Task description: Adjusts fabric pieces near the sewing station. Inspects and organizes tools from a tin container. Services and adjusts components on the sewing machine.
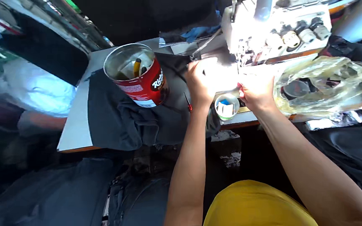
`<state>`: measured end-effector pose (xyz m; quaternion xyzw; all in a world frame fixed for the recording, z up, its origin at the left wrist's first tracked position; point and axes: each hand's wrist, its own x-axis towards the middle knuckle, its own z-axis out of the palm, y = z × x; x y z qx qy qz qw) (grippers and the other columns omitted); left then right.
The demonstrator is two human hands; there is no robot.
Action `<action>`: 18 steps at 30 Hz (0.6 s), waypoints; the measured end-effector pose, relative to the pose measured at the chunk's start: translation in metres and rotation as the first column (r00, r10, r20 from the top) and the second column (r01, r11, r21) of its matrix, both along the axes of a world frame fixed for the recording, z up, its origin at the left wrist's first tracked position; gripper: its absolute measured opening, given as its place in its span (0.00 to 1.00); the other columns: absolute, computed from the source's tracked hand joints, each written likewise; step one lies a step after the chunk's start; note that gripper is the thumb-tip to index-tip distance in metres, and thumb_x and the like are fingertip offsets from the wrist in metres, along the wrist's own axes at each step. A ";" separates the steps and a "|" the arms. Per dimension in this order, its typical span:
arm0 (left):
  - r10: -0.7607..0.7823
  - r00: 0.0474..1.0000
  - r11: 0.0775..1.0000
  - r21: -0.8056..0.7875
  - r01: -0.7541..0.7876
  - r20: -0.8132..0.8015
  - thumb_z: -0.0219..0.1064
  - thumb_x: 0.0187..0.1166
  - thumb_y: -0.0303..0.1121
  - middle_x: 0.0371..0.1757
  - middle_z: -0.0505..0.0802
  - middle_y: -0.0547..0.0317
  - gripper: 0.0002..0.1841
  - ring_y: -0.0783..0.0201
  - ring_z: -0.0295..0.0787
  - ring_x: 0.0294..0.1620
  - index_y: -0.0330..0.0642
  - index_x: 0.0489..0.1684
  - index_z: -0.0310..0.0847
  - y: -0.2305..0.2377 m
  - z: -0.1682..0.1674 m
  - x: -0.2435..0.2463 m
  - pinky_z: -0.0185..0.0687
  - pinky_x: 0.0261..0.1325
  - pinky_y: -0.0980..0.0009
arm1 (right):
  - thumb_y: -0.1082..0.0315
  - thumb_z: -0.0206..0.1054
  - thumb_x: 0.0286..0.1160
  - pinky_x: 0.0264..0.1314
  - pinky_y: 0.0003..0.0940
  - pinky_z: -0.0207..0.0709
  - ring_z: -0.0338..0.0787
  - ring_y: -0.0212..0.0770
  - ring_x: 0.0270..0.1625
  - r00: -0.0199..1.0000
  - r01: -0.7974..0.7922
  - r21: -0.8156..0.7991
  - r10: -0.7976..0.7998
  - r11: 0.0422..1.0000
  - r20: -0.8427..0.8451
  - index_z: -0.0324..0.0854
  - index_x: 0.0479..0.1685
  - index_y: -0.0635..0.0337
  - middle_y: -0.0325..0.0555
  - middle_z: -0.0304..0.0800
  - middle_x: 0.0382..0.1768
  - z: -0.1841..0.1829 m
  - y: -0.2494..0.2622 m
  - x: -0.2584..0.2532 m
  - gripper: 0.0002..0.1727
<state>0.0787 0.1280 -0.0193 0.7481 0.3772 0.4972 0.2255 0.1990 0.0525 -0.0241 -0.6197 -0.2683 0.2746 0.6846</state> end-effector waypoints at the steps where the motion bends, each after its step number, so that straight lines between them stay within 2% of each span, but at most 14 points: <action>1: 0.057 0.998 0.998 -0.001 -0.057 -0.026 0.68 0.79 0.29 0.57 0.92 0.47 0.11 0.56 0.86 0.61 0.39 0.54 0.92 -0.010 -0.003 -0.022 0.81 0.61 0.62 | 0.82 0.69 0.66 0.07 0.23 0.71 0.73 0.28 0.07 1.000 0.001 0.005 -0.001 1.000 0.001 0.81 0.34 0.63 0.36 0.78 0.13 0.000 0.000 0.000 0.06; 3: 0.169 0.968 0.973 -0.123 -0.193 -0.187 0.63 0.85 0.34 0.62 0.88 0.44 0.13 0.53 0.88 0.59 0.38 0.59 0.87 -0.028 -0.015 -0.062 0.86 0.58 0.59 | 0.82 0.70 0.64 0.08 0.23 0.71 0.73 0.28 0.08 1.000 0.006 -0.002 -0.006 1.000 -0.003 0.81 0.34 0.62 0.36 0.78 0.14 -0.001 0.000 0.001 0.06; 6: 0.162 0.874 0.878 -0.337 -0.340 -0.459 0.66 0.85 0.41 0.55 0.89 0.36 0.22 0.42 0.89 0.53 0.32 0.67 0.79 -0.039 -0.031 -0.080 0.83 0.56 0.42 | 0.81 0.70 0.67 0.07 0.23 0.70 0.72 0.28 0.07 1.000 0.005 -0.031 -0.005 0.999 0.006 0.80 0.36 0.62 0.37 0.78 0.14 -0.001 0.000 0.001 0.06; 7: 0.149 0.841 0.855 -0.360 -0.374 -0.520 0.68 0.83 0.42 0.55 0.89 0.35 0.25 0.39 0.88 0.53 0.31 0.68 0.78 -0.042 -0.035 -0.078 0.82 0.57 0.40 | 0.80 0.70 0.67 0.07 0.23 0.70 0.73 0.28 0.07 1.000 0.002 -0.033 -0.001 0.999 0.011 0.80 0.36 0.62 0.37 0.78 0.14 -0.001 -0.001 0.001 0.05; 9: 0.142 0.789 0.832 -0.359 -0.422 -0.598 0.72 0.80 0.43 0.58 0.88 0.32 0.28 0.35 0.86 0.59 0.31 0.71 0.76 -0.046 -0.039 -0.071 0.80 0.63 0.38 | 0.81 0.69 0.67 0.07 0.22 0.70 0.73 0.27 0.07 1.000 0.000 -0.022 0.000 1.000 0.001 0.80 0.35 0.62 0.37 0.79 0.14 0.000 -0.001 0.000 0.05; 12: 0.108 0.720 0.833 -0.332 -0.442 -0.685 0.72 0.79 0.38 0.63 0.87 0.31 0.30 0.34 0.82 0.69 0.32 0.77 0.71 -0.047 -0.040 -0.063 0.76 0.71 0.40 | 0.81 0.70 0.69 0.07 0.22 0.71 0.73 0.28 0.07 0.999 0.011 -0.038 -0.012 0.999 -0.031 0.78 0.37 0.63 0.38 0.79 0.14 0.003 -0.001 0.000 0.06; 15: 0.126 0.726 0.846 -0.309 -0.435 -0.676 0.68 0.80 0.30 0.59 0.89 0.33 0.27 0.37 0.84 0.67 0.32 0.78 0.71 -0.044 -0.042 -0.065 0.76 0.71 0.43 | 0.80 0.69 0.69 0.08 0.24 0.72 0.74 0.29 0.08 1.000 0.012 -0.068 -0.013 0.998 -0.016 0.80 0.40 0.64 0.39 0.79 0.16 0.004 0.000 0.000 0.06; 18: 0.129 0.759 0.850 -0.323 -0.416 -0.638 0.66 0.80 0.28 0.57 0.90 0.36 0.24 0.39 0.85 0.65 0.31 0.76 0.73 -0.045 -0.043 -0.071 0.77 0.71 0.45 | 0.79 0.70 0.69 0.09 0.24 0.73 0.74 0.29 0.08 1.000 0.009 -0.063 -0.009 0.998 -0.010 0.81 0.41 0.65 0.39 0.80 0.16 0.002 0.000 0.001 0.06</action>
